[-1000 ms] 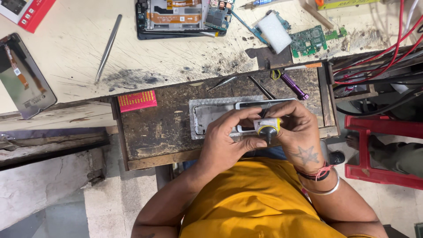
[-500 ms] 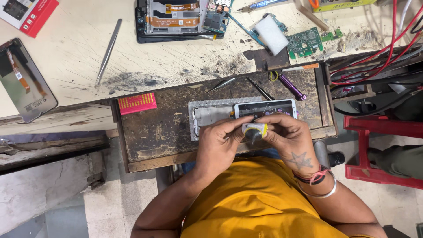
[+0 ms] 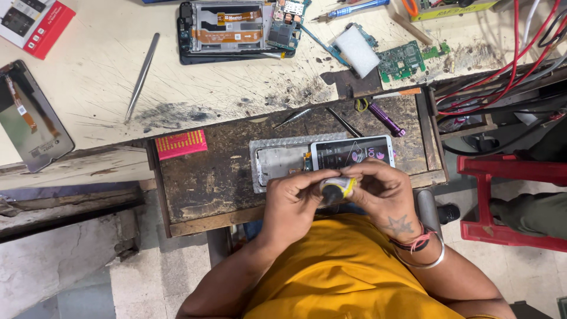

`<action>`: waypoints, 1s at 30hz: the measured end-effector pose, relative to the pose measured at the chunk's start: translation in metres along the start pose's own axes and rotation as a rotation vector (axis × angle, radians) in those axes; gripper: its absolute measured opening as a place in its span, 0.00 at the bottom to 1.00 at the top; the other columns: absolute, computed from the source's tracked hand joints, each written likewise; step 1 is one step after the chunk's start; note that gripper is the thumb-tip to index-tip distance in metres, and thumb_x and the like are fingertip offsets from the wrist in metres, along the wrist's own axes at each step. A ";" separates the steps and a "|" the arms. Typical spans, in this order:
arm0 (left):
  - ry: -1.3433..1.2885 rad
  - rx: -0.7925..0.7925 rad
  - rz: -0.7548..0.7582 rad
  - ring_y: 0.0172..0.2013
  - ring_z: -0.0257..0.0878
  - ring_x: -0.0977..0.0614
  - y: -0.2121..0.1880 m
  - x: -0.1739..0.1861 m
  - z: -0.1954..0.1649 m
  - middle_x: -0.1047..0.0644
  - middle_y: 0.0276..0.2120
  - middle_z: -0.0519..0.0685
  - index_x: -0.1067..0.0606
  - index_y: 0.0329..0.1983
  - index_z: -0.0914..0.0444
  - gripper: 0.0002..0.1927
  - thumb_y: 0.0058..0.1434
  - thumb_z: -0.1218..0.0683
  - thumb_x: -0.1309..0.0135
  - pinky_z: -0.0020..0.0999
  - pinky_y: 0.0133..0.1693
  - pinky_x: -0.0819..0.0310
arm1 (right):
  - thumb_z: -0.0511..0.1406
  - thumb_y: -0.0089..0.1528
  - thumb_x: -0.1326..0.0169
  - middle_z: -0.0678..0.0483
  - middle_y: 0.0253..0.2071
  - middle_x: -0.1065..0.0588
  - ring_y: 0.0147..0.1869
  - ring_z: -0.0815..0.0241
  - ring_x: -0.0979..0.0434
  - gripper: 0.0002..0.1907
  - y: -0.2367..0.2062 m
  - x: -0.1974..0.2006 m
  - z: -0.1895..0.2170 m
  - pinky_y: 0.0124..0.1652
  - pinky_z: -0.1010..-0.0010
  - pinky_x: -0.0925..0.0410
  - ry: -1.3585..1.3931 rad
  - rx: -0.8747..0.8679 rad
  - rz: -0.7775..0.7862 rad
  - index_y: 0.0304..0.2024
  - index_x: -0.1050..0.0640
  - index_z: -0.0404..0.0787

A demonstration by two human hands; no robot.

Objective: The person reassembles a smartphone at a repair workbench. They press a battery into the phone body, align and press the screen assembly onto the frame, power the phone on and tap the screen to test it, then use a screwdriver on the device.

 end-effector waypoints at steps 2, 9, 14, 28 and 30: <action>-0.332 0.118 0.044 0.42 0.34 0.14 0.001 0.000 0.014 0.16 0.44 0.48 0.20 0.51 0.64 0.12 0.65 0.65 0.45 0.30 0.44 0.15 | 0.26 0.56 0.33 0.54 0.42 0.24 0.43 0.68 0.27 0.20 0.001 0.003 0.002 0.41 0.78 0.33 -0.018 0.001 0.066 0.52 0.18 0.34; -0.313 0.192 0.204 0.37 0.32 0.17 -0.002 -0.002 0.026 0.15 0.39 0.49 0.19 0.53 0.66 0.12 0.68 0.61 0.44 0.28 0.41 0.20 | 0.31 0.58 0.32 0.54 0.43 0.23 0.46 0.65 0.22 0.17 -0.002 0.004 -0.004 0.45 0.76 0.28 0.024 0.156 0.149 0.50 0.16 0.39; 0.058 0.119 0.271 0.34 0.32 0.20 0.000 -0.004 0.003 0.16 0.33 0.49 0.21 0.60 0.63 0.15 0.71 0.57 0.46 0.26 0.39 0.23 | 0.33 0.55 0.31 0.53 0.47 0.28 0.53 0.62 0.28 0.17 -0.001 -0.001 -0.004 0.53 0.72 0.34 0.026 0.281 0.029 0.46 0.17 0.38; 0.388 -0.287 -0.050 0.38 0.36 0.12 0.005 0.002 -0.048 0.15 0.40 0.49 0.19 0.54 0.60 0.14 0.66 0.54 0.37 0.30 0.38 0.16 | 0.27 0.63 0.37 0.39 0.51 0.21 0.55 0.56 0.19 0.12 -0.008 0.004 -0.001 0.56 0.67 0.26 0.230 0.114 -0.173 0.44 0.27 0.34; 0.412 -0.303 -0.059 0.37 0.36 0.12 0.006 0.002 -0.049 0.15 0.38 0.48 0.19 0.52 0.59 0.13 0.64 0.55 0.37 0.30 0.37 0.17 | 0.27 0.62 0.37 0.39 0.51 0.21 0.56 0.56 0.19 0.12 -0.009 0.004 0.001 0.57 0.67 0.26 0.198 0.145 -0.159 0.45 0.27 0.34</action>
Point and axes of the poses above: each hand's wrist, its own y-axis towards the middle knuckle, its own x-axis out of the back of the hand, z = x × y, the point moved 2 cm from there along y, towards the middle knuckle
